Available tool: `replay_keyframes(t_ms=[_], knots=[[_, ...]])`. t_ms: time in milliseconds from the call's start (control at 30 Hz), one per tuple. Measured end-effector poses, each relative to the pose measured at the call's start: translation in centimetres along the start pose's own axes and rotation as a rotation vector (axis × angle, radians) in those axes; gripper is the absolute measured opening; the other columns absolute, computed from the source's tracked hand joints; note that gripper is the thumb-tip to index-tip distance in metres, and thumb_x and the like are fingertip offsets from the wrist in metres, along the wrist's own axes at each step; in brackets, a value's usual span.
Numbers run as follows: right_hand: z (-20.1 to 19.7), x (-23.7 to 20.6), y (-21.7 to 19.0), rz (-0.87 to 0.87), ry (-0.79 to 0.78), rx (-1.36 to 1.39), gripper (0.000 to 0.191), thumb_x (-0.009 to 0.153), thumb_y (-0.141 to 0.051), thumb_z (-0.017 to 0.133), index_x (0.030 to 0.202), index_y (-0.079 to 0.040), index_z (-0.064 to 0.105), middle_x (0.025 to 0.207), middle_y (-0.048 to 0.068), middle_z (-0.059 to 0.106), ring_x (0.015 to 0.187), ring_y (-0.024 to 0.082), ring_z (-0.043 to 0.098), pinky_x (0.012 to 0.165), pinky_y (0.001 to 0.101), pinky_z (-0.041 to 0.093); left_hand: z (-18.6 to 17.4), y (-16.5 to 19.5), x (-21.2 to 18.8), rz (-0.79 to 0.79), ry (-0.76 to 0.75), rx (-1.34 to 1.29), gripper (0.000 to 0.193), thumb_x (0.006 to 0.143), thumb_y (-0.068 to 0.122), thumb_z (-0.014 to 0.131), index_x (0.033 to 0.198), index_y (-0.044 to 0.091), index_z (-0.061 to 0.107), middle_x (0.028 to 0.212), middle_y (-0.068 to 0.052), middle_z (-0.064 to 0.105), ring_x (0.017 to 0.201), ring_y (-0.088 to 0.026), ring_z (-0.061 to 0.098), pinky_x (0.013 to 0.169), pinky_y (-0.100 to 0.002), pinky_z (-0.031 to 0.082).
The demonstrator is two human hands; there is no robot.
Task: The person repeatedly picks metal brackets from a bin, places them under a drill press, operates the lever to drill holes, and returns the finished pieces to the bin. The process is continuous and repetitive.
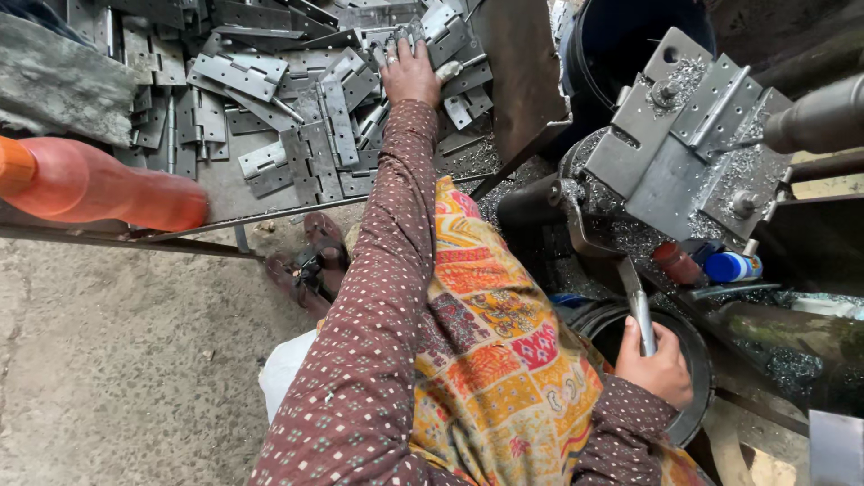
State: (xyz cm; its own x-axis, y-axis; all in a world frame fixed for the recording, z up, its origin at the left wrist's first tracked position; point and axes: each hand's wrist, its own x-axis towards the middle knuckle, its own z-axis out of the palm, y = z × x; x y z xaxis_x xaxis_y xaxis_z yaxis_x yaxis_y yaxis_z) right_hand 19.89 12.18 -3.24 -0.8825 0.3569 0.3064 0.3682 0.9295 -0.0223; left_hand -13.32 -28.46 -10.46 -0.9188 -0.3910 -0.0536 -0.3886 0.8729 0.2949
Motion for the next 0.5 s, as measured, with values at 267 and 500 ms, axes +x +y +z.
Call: replay_keyframes(t_ms=[267,500], knots=[[0.4,0.3,0.3,-0.001,0.010,0.028,0.033,0.096,-0.050,0.078,0.106,-0.019,0.076,0.092,0.007,0.074,0.078,0.031,0.069,0.068,0.0444,0.053,1.9,-0.7,0.4,0.243,0.338,0.147,0.052,0.103,0.041,0.049,0.135,0.000,0.054,0.126,-0.027,0.059,0.119,-0.043,0.059,0.112,-0.054,0.034],[0.3,0.1,-0.1,-0.004,0.018,0.047,0.031,0.096,-0.047,0.077,0.106,-0.018,0.075,0.092,0.007,0.074,0.080,0.031,0.070,0.069,0.0443,0.053,2.4,-0.7,1.0,0.388,0.425,0.231,0.032,0.099,0.020,0.049,0.118,-0.003,0.063,0.102,-0.029,0.070,0.095,-0.041,0.070,0.104,-0.057,0.039]])
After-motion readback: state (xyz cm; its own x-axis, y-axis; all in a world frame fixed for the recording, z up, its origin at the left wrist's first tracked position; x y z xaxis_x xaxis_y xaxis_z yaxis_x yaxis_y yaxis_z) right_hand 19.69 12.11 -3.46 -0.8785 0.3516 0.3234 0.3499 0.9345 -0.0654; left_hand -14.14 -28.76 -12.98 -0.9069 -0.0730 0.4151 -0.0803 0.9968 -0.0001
